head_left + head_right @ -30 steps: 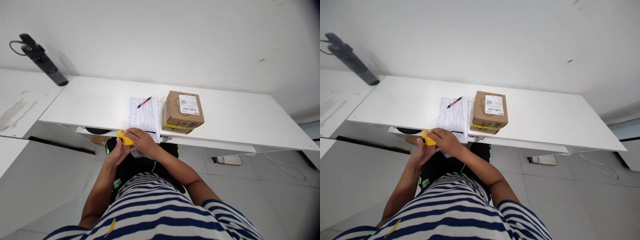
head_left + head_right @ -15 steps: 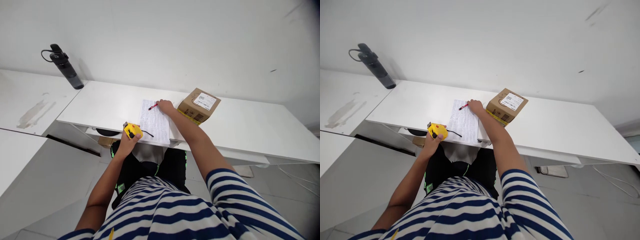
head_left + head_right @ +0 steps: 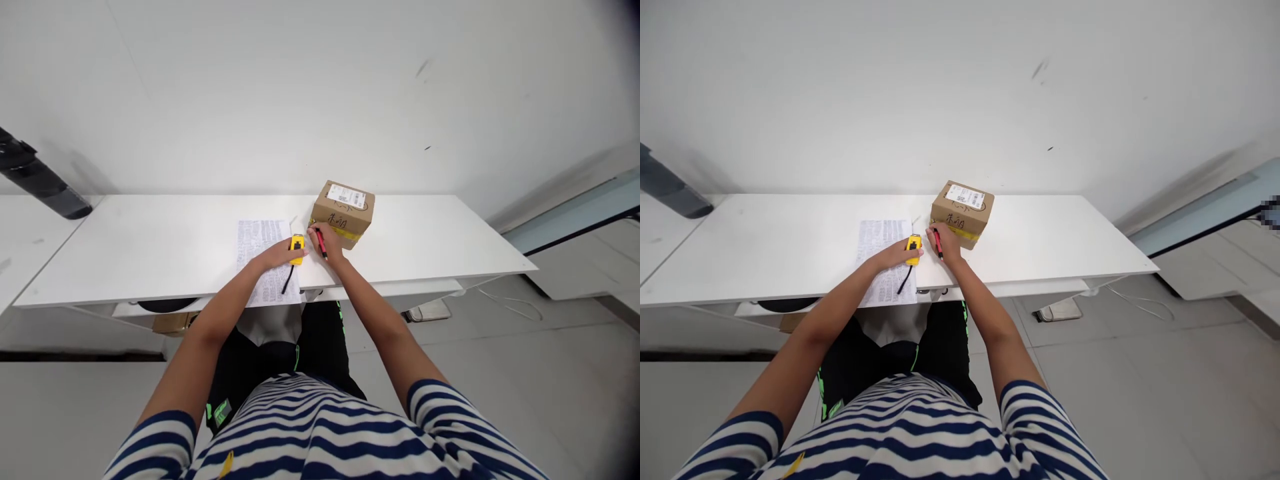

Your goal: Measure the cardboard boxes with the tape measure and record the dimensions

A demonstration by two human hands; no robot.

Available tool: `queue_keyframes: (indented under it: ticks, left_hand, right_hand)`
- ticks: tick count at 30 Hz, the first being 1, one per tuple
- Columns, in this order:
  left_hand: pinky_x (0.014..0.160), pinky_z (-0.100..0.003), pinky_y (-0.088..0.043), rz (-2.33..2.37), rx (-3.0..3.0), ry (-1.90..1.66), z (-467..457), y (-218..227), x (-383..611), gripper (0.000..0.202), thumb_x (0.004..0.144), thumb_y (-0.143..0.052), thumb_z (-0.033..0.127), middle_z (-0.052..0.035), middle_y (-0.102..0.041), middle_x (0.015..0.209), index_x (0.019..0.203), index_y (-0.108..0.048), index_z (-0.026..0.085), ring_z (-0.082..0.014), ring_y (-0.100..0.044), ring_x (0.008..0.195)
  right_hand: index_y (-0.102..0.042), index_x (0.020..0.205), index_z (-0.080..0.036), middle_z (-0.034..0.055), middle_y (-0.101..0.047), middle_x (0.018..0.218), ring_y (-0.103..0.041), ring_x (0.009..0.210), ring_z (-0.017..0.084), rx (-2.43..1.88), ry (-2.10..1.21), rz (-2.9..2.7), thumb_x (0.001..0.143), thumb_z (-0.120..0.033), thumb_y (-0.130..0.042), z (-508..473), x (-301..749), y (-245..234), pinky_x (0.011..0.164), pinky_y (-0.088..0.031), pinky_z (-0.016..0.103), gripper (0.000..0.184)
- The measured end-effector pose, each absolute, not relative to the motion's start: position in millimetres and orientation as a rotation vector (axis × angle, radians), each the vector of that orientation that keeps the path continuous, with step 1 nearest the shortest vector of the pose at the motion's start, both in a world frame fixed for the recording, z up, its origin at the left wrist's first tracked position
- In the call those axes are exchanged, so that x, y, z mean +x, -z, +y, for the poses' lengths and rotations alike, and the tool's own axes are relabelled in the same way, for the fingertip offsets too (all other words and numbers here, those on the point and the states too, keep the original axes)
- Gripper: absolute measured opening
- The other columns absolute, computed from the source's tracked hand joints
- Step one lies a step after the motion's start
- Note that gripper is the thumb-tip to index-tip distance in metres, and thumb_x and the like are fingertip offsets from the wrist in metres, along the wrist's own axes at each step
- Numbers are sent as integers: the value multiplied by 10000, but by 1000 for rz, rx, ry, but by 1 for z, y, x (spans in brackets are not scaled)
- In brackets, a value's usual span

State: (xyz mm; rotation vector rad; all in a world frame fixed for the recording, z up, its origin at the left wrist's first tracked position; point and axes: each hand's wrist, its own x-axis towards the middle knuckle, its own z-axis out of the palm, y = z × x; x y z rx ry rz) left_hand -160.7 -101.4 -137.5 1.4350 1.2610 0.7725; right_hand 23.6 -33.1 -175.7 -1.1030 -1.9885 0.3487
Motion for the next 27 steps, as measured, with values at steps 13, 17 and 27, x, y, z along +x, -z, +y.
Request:
queue_keyframes:
  ticks: [13, 17, 27]
  left_hand:
    - [1032, -535, -402, 1652, 2144, -618, -144, 147, -145, 488, 729, -716, 646, -33, -609, 798, 903, -543, 224, -299, -624, 894]
    - [1033, -527, -453, 1662, 2083, -808, -124, 168, -142, 515, 769, -695, 620, -145, -655, 1147, 1027, -531, 206, -350, -594, 1151]
    - [961, -528, -517, 1533, 2112, -805, -127, 183, -138, 696, 763, -717, 623, -185, -624, 1242, 1225, -477, 160, -357, -622, 1134]
  right_hand:
    - [-571, 1059, -244, 15, -708, 932, -574, 644, 127, -1007, -1035, -1611, 966, -616, -429, -14, -32, 201, 645, -485, 256, 409]
    - [-555, 837, -244, -34, -593, 638, -505, 538, 121, -1119, -1198, -1442, 944, -662, -449, 1, -33, 201, 558, -433, 239, 444]
    - [-599, 733, -227, -45, -514, 531, -525, 501, 135, -1055, -1339, -1638, 874, -673, -578, -6, -35, 198, 520, -424, 268, 469]
